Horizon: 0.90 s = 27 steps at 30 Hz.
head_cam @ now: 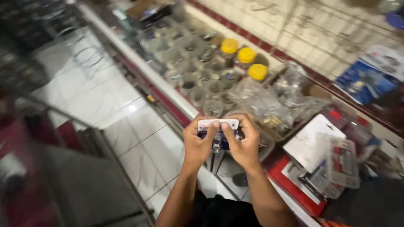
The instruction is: The person moves small packaged motorcycle parts and components between a glass display counter and a shelving unit, picking up and examining different boxes and plastic-wrapped items.
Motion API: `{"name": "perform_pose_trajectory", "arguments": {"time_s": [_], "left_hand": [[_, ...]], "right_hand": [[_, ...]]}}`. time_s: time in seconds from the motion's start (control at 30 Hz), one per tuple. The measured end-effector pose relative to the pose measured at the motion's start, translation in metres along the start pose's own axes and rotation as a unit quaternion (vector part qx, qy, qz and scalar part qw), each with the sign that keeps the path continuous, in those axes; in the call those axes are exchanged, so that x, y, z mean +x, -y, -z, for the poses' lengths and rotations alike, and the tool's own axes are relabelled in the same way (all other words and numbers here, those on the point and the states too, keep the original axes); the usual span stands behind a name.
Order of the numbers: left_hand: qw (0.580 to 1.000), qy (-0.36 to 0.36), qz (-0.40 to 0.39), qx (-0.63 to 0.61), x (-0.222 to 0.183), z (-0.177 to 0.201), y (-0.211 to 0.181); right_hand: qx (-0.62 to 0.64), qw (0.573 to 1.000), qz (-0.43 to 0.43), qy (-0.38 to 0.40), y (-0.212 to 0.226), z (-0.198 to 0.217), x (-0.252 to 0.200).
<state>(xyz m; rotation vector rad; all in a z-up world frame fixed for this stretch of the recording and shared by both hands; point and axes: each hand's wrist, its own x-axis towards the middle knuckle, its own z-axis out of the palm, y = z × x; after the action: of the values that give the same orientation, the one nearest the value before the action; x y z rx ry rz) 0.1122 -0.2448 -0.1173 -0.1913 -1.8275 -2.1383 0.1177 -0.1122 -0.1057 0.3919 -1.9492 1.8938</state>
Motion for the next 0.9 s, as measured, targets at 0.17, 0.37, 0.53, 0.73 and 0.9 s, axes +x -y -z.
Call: {"name": "perform_pose_trajectory", "arguments": {"time_s": [0.17, 0.37, 0.53, 0.73, 0.9], "left_hand": [[0.994, 0.097, 0.036, -0.02, 0.022, -0.041, 0.009], [0.965, 0.243, 0.0, -0.099, 0.053, -0.097, -0.003], [0.924, 0.35, -0.098, -0.123, 0.08, -0.159, -0.021], [0.9, 0.391, -0.131, -0.139, 0.086, -0.216, -0.045], [0.895, 0.397, -0.144, -0.145, 0.098, -0.251, -0.036]], "right_hand": [[-0.082, 0.99, -0.012, -0.116, -0.005, 0.032, 0.007], [-0.154, 0.958, 0.028, -0.24, 0.009, 0.079, 0.02], [-0.198, 0.923, 0.072, -0.32, 0.033, 0.123, 0.032], [-0.213, 0.894, 0.114, -0.378, 0.072, 0.156, 0.047], [-0.24, 0.885, 0.088, -0.389, 0.077, 0.183, 0.07]]}}
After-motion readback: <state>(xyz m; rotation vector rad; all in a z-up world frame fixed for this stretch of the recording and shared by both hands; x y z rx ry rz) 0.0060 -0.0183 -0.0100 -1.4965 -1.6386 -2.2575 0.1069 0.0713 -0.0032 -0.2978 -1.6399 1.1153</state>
